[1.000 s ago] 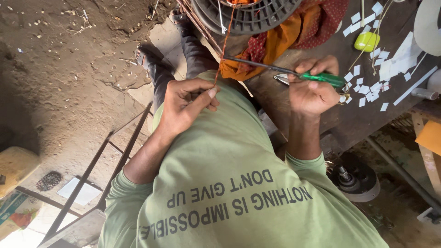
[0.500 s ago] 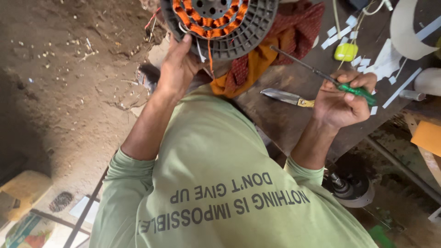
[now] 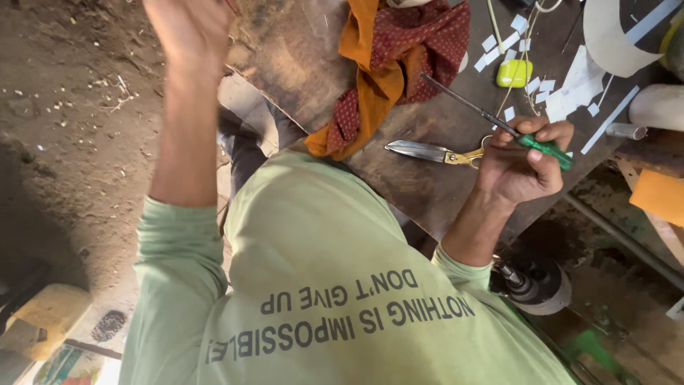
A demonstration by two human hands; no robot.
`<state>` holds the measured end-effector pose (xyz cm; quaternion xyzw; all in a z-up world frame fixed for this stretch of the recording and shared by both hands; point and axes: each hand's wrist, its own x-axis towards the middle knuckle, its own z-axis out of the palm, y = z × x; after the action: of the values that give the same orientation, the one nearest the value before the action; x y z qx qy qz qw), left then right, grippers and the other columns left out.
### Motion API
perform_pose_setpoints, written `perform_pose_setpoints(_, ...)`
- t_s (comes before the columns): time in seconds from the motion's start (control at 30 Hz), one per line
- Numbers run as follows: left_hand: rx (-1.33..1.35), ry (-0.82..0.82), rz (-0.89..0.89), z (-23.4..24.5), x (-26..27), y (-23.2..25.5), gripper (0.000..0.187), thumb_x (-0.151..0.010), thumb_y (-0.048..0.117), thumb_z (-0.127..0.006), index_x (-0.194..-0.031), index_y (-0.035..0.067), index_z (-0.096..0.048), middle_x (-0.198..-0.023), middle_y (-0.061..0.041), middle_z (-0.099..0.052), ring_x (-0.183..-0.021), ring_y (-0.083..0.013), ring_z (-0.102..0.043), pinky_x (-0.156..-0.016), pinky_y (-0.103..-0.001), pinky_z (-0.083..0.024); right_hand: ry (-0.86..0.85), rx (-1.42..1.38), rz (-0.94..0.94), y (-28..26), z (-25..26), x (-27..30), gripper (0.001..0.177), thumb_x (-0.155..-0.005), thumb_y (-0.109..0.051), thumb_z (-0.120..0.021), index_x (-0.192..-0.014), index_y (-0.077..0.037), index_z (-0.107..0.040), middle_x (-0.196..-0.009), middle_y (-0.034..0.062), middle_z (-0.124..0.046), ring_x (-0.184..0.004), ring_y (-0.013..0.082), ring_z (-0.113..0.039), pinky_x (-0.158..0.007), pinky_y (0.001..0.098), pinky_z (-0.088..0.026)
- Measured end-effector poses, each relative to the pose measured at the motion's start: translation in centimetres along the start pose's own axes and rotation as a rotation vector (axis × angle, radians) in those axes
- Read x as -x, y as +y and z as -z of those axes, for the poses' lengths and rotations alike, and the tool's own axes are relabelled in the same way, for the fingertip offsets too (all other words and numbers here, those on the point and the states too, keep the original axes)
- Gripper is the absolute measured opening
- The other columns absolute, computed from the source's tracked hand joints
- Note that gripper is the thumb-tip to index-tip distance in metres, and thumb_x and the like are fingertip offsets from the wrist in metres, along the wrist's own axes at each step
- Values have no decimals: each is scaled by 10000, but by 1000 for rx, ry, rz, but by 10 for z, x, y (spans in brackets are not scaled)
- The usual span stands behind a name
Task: The person winds copper wire around a motor stator, uses a screwdriver to tuck wire into slots, wipes the stator with a cloth, and secures the winding with a thin strip. The person handles the stator, wire, screwdriver, cloth, and strip throughout.
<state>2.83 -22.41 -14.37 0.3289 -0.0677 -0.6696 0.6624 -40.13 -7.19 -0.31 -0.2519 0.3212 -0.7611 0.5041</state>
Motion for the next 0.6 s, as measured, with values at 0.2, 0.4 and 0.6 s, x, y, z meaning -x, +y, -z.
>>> perform_pose_setpoints(0.2, -1569, -435, -463, -55, 121, -86, 688, -934, 314, -828, -1526, 144, -522, -1550, -138, -544, -1475, -302, -485, -1258, -458, -409, 94, 27, 23, 5, -1, -7, 212, -772, -6, -539, -984, 1, -526, -961, 245, -696, -785, 313, -724, -708, 367, -637)
perform_pose_setpoints(0.4, -1883, -760, -841, -134, 81, -120, 696, -672, 334, -799, -1305, 110, -615, -1382, -176, -594, -1318, -364, -491, -1065, -575, -390, 21, 158, 117, 5, -4, -10, 182, -798, -3, -539, -980, 7, -544, -950, 247, -706, -746, 306, -724, -673, 353, -635)
perform_pose_setpoints(0.6, -1164, -265, -154, -43, 93, -85, 320, -974, 62, -567, -1286, 91, -629, -1271, -70, -691, -1193, -205, -711, -1090, -378, -577, -165, 554, 234, 31, -19, 3, 165, -860, -10, -565, -1021, 24, -569, -1036, 255, -700, -811, 308, -729, -653, 368, -637)
